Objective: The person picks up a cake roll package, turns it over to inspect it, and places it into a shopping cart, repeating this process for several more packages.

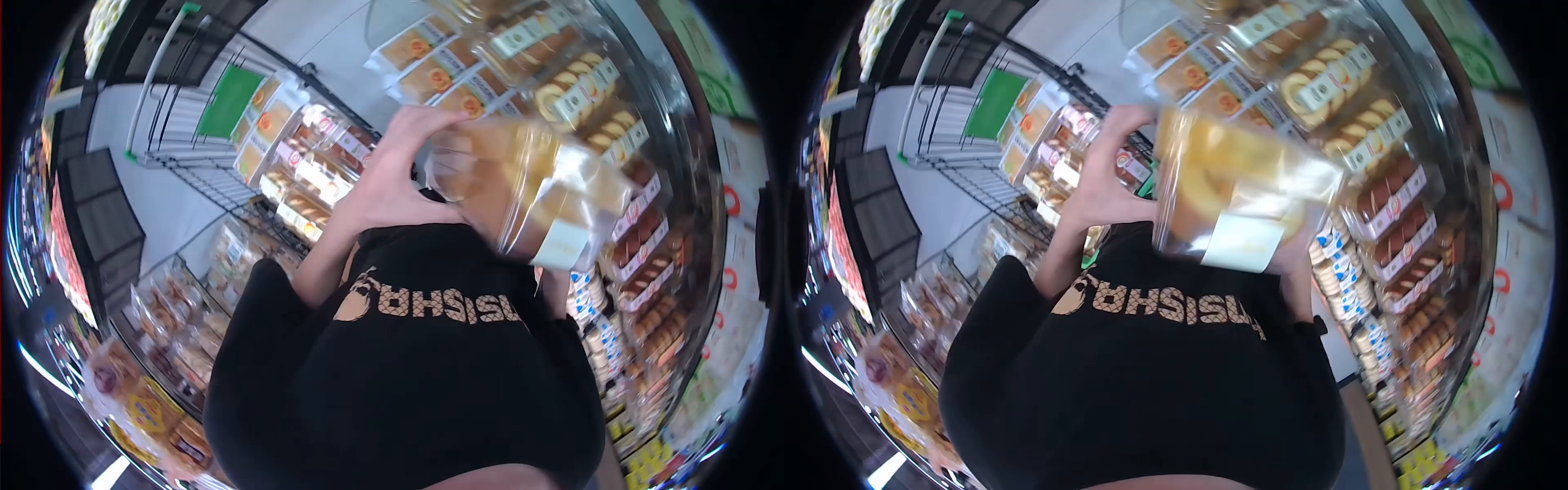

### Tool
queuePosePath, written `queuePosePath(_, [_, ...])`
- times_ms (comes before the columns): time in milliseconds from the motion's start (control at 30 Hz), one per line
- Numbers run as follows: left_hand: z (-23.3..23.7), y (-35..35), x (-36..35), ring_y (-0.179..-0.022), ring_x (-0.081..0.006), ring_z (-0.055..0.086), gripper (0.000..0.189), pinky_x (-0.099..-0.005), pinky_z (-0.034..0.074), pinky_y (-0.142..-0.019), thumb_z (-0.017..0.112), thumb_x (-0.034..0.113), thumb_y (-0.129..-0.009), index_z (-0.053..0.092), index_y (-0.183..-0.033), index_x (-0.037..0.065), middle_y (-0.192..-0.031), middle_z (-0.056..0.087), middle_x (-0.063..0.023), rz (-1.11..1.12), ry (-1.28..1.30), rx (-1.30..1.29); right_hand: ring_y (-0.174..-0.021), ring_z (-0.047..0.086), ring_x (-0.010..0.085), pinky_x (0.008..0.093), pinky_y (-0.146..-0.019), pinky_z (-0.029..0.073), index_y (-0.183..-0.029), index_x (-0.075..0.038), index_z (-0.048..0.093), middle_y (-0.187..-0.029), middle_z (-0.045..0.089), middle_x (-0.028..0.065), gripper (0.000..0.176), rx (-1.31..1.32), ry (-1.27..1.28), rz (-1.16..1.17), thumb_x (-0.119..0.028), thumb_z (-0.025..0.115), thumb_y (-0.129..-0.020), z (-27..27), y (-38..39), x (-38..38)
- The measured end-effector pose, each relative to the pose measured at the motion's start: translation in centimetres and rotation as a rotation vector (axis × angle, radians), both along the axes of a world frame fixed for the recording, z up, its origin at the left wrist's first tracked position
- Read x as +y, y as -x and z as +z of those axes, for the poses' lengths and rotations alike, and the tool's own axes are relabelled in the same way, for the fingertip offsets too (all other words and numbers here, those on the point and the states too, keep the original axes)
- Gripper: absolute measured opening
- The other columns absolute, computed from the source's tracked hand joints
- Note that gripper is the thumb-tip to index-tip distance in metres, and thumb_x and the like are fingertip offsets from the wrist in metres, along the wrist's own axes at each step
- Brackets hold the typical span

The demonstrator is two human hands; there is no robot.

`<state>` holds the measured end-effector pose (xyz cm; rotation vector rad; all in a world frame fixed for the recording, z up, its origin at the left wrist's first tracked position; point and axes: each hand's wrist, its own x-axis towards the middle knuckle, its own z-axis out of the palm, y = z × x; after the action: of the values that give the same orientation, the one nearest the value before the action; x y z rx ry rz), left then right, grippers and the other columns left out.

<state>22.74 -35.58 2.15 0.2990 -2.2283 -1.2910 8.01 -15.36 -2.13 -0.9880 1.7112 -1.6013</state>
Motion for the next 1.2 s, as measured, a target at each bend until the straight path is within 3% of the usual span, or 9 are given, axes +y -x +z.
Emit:
queuePosePath(67, [-1.9, -1.9, 0.2, -0.108, -0.0239, 0.046, 0.086, -0.0355, 0.037, -0.093, 0.085, 0.028, -0.051, 0.044, -0.121, 0.001, -0.113, 0.049, -0.0128, 0.062, -0.317, -0.046, -0.111, 0.048, 0.0231, 0.034, -0.095, 0.038, -0.12, 0.0, 0.046, -0.121, 0.048, 0.0107, 0.058, -0.323, -0.251, 0.261, -0.005, 0.072, -0.069, -0.2, 0.0, -1.0])
queuePosePath(133, [-5.2, -3.6, 0.6, -0.111, -0.0203, 0.044, 0.083, -0.0335, 0.035, -0.096, 0.083, 0.026, -0.058, 0.039, -0.124, 0.001, -0.115, 0.046, -0.0116, 0.128, -0.43, 0.026, -0.111, 0.047, 0.0219, 0.0338, -0.094, 0.037, -0.126, 0.0, 0.036, -0.118, 0.048, 0.0124, 0.073, -0.382, -0.171, 0.078, -0.004, 0.076, -0.065, 2.3, -2.6, -5.3])
queuePosePath(200, [-7.6, -5.1, 0.8, -0.117, -0.0199, 0.041, 0.077, -0.033, 0.031, -0.101, 0.078, 0.018, -0.066, 0.034, -0.127, 0.001, -0.12, 0.044, -0.0108, 0.144, -0.958, 0.277, -0.112, 0.047, 0.0218, 0.0337, -0.094, 0.039, -0.131, 0.002, 0.024, -0.122, 0.043, 0.0141, 0.075, -0.124, -0.323, 0.284, -0.006, 0.07, -0.072, 2.6, -3.0, -8.4])
queuePosePath(333, [-11.7, -9.7, 0.6, -0.122, -0.0203, 0.037, 0.069, -0.0345, 0.032, -0.101, 0.065, 0.009, -0.078, 0.023, -0.133, 0.0, -0.132, 0.035, -0.0124, 0.443, -1.421, 0.402, -0.115, 0.044, 0.0256, 0.0362, -0.097, 0.033, -0.133, 0.001, 0.024, -0.123, 0.042, 0.0195, 0.084, -0.075, -0.363, 0.44, -0.019, 0.076, -0.07, -0.8, -6.1, -14.3])
queuePosePath(467, [-15.6, -13.7, -1.1, -0.113, -0.0213, 0.047, 0.061, -0.0398, 0.035, -0.098, 0.059, 0.039, -0.082, 0.036, -0.128, 0.005, -0.12, 0.049, -0.0103, 0.61, -1.568, 0.589, -0.115, 0.044, 0.0298, 0.0366, -0.097, 0.035, -0.131, 0.001, 0.032, -0.123, 0.041, 0.0236, 0.076, 0.239, -0.446, 0.631, -0.031, 0.072, -0.073, -3.8, -11.0, -21.1])
queuePosePath(733, [-25.5, -19.5, -9.4, -0.1, -0.0239, 0.054, 0.052, -0.0399, 0.039, -0.094, 0.064, 0.035, -0.08, 0.045, -0.118, 0.005, -0.106, 0.056, -0.0112, 1.188, -1.544, 0.697, -0.113, 0.046, 0.033, 0.0358, -0.095, 0.037, -0.121, 0.002, 0.048, -0.119, 0.044, 0.0241, 0.065, 0.528, -0.434, 0.644, -0.04, 0.067, -0.074, -16.4, -18.5, -32.0])
queuePosePath(833, [-27.5, -19.5, -12.4, -0.095, -0.0239, 0.056, 0.048, -0.0386, 0.043, -0.09, 0.067, 0.03, -0.078, 0.048, -0.114, 0.004, -0.101, 0.058, -0.0119, 1.333, -1.558, 0.682, -0.118, 0.041, 0.0265, 0.0371, -0.094, 0.038, -0.132, -0.003, 0.033, -0.127, 0.039, 0.0197, 0.071, -0.235, -0.796, 0.526, -0.041, 0.062, -0.08, -20.3, -20.0, -34.0])
queuePosePath(933, [-28.5, -18.3, -14.8, -0.09, -0.0226, 0.058, 0.045, -0.0359, 0.046, -0.088, 0.07, 0.022, -0.075, 0.051, -0.112, 0.005, -0.104, 0.058, -0.0114, 1.474, -1.539, 0.765, -0.117, 0.043, 0.029, 0.039, -0.094, 0.039, -0.137, -0.001, 0.021, -0.128, 0.038, 0.0239, 0.086, -0.525, -0.766, 0.475, -0.049, 0.061, -0.078, -22.3, -20.5, -35.3])
queuePosePath(1200, [-27.6, -16.0, -17.5, -0.092, -0.0212, 0.059, 0.048, -0.0361, 0.048, -0.081, 0.072, 0.018, -0.074, 0.049, -0.114, 0.005, -0.108, 0.057, -0.01, 1.398, -1.887, 0.913, -0.111, 0.048, 0.0256, 0.035, -0.091, 0.04, -0.133, 0.005, 0.026, -0.126, 0.043, 0.0211, 0.078, -0.269, -0.926, 0.451, -0.042, 0.059, -0.081, -24.5, -18.8, -37.4])
